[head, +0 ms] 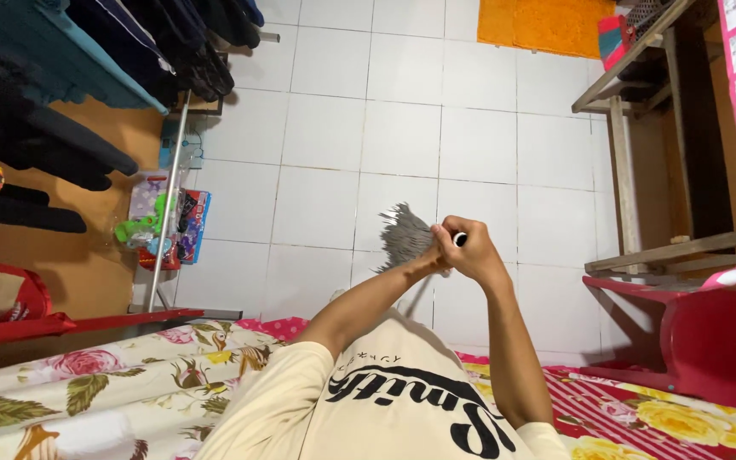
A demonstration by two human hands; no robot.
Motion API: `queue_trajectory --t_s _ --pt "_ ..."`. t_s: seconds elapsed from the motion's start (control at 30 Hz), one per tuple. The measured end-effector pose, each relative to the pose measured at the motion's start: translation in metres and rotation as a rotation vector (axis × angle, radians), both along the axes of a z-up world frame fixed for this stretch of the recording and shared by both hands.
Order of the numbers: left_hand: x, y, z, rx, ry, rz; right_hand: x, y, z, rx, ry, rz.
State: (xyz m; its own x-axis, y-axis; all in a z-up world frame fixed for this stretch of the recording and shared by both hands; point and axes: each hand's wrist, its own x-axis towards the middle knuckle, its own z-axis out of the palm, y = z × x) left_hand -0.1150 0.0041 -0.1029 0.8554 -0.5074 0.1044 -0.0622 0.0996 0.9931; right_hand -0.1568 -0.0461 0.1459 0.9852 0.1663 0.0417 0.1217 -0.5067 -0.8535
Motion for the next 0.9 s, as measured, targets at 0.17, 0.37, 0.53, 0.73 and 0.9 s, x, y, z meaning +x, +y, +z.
queue_trajectory --t_s 0.17,0.37,0.53,0.73,0.9 --pt "0.012 -0.006 0.003 -0.016 0.095 -0.120 0.012 -0.009 -0.008 0.077 0.010 -0.057" --pt "0.026 0.026 0.066 0.154 -0.251 -0.038 0.013 -0.007 -0.006 0.210 -0.001 -0.035" --pt "0.026 0.069 0.068 0.361 -0.246 -0.010 0.012 0.010 -0.017 0.297 0.029 -0.011" --pt "0.026 0.137 0.087 0.537 -0.260 -0.004 0.016 0.040 -0.063 0.482 0.008 0.075" --pt "0.029 0.196 0.066 0.654 -0.149 0.050 0.020 0.086 -0.115 0.622 0.008 0.090"
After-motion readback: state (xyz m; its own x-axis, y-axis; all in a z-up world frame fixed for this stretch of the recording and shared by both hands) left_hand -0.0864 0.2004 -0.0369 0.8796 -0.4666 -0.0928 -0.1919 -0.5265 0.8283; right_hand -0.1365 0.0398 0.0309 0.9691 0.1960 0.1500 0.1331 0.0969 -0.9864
